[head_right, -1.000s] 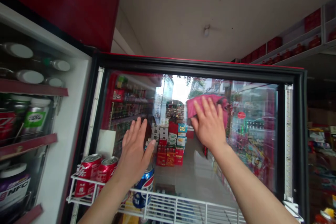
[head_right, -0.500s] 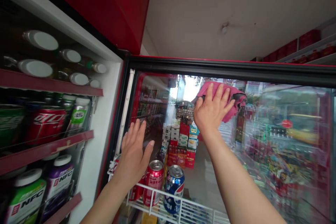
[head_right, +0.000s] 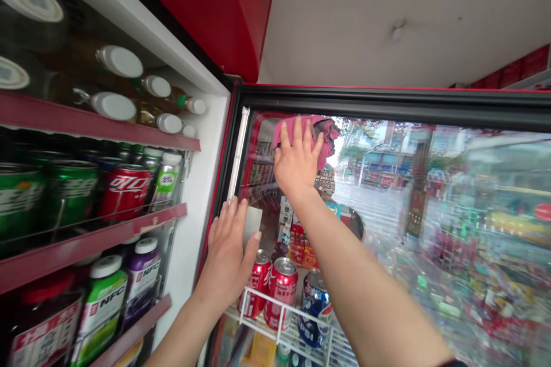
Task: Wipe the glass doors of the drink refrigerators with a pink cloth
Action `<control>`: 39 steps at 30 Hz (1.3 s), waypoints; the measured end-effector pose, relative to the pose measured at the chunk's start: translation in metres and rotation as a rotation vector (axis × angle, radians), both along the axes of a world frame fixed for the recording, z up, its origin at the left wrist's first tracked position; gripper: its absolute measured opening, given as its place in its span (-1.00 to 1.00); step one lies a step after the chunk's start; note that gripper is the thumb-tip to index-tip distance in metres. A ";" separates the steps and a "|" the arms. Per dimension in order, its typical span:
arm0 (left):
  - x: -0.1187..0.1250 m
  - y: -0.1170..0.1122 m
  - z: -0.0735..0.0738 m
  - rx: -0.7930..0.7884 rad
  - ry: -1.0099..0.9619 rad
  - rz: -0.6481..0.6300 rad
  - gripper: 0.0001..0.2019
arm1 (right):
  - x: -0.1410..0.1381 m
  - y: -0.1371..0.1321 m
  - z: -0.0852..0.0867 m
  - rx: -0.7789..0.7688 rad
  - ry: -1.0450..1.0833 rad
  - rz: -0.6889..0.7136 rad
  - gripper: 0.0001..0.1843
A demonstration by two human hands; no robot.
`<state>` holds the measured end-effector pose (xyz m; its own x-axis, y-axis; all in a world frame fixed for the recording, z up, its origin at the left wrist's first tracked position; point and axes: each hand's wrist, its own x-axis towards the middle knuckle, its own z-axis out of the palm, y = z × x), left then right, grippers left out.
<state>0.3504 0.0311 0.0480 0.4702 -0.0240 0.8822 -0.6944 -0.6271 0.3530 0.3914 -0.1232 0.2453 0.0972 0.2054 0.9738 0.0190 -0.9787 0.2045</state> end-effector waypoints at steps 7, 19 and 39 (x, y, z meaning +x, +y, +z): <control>-0.005 0.020 -0.005 -0.020 0.045 0.063 -0.34 | 0.015 0.058 -0.035 -0.068 0.215 0.055 -0.29; -0.023 0.014 -0.007 -0.081 0.056 0.106 -0.29 | -0.013 0.043 -0.103 -0.155 0.426 0.124 -0.40; -0.081 -0.112 -0.003 -0.040 0.029 -0.120 -0.25 | -0.120 -0.121 -0.141 -0.306 0.499 0.054 -0.46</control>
